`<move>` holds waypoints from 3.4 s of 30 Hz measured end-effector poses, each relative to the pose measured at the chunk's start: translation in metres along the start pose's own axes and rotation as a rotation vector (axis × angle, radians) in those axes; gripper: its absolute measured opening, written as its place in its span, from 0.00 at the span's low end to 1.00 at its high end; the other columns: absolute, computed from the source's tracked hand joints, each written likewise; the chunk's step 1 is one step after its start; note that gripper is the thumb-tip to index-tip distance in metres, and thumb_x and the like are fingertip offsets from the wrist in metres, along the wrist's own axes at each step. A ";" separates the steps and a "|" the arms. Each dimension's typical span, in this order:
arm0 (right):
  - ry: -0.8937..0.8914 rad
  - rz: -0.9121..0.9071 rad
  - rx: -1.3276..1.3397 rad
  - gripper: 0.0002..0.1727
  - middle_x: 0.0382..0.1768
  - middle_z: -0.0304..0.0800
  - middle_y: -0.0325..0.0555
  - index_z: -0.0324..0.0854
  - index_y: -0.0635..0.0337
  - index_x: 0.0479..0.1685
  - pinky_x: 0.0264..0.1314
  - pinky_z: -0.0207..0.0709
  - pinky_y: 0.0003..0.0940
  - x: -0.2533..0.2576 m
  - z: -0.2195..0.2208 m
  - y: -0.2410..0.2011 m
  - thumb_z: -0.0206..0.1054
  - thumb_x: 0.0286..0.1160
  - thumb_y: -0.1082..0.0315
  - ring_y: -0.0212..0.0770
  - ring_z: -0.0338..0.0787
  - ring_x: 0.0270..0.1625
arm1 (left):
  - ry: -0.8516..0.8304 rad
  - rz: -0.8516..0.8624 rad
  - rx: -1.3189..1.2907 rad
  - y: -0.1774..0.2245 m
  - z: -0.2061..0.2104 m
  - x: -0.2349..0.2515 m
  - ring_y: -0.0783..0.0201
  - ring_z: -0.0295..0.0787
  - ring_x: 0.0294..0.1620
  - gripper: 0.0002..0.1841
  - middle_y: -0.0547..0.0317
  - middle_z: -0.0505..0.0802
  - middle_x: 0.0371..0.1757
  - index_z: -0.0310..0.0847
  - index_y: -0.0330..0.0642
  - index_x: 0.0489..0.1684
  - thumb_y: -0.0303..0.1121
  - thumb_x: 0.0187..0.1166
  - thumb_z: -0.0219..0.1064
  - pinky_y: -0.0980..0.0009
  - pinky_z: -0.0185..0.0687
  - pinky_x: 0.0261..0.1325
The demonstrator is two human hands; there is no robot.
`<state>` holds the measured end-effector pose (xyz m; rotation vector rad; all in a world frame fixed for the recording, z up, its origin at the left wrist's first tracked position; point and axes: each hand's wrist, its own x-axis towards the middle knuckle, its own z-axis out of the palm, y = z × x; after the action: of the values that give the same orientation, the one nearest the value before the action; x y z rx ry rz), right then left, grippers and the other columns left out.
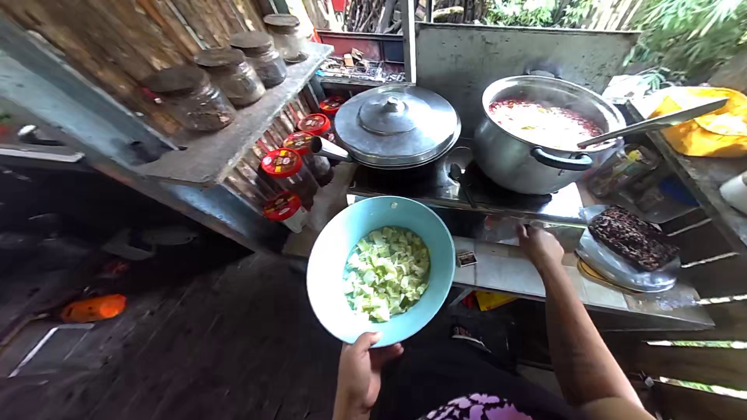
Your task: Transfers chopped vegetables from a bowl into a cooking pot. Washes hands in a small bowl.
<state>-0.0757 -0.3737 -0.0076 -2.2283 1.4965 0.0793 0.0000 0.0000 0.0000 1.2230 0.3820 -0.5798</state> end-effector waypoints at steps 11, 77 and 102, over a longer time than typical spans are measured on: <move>-0.458 -0.703 -0.181 0.37 0.68 0.84 0.68 0.76 0.62 0.76 0.73 0.73 0.69 -0.032 0.066 -0.209 0.49 0.90 0.37 0.67 0.83 0.72 | -0.184 -0.117 0.017 0.011 0.004 0.014 0.56 0.94 0.23 0.14 0.44 0.93 0.33 0.67 0.31 0.62 0.17 0.82 0.47 0.64 0.92 0.26; -0.183 -0.445 -0.255 0.26 0.81 0.72 0.70 0.73 0.65 0.82 0.89 0.52 0.63 0.160 -0.233 -0.125 0.63 0.89 0.64 0.66 0.66 0.88 | -0.129 -0.131 0.051 -0.012 0.179 -0.008 0.59 0.92 0.20 0.08 0.47 0.92 0.26 0.71 0.31 0.50 0.20 0.86 0.47 0.67 0.92 0.27; -0.620 -1.208 -0.155 0.21 0.53 0.90 0.67 0.88 0.67 0.55 0.69 0.73 0.67 -0.034 0.038 -0.173 0.57 0.90 0.58 0.66 0.86 0.63 | -0.242 -0.126 0.069 0.007 0.120 0.001 0.57 0.93 0.23 0.11 0.45 0.92 0.30 0.67 0.32 0.60 0.19 0.85 0.47 0.66 0.91 0.28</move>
<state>0.0722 -0.2755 0.0259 -2.5027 -0.2590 0.4440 0.0011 -0.1124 0.0420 1.1841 0.2369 -0.8459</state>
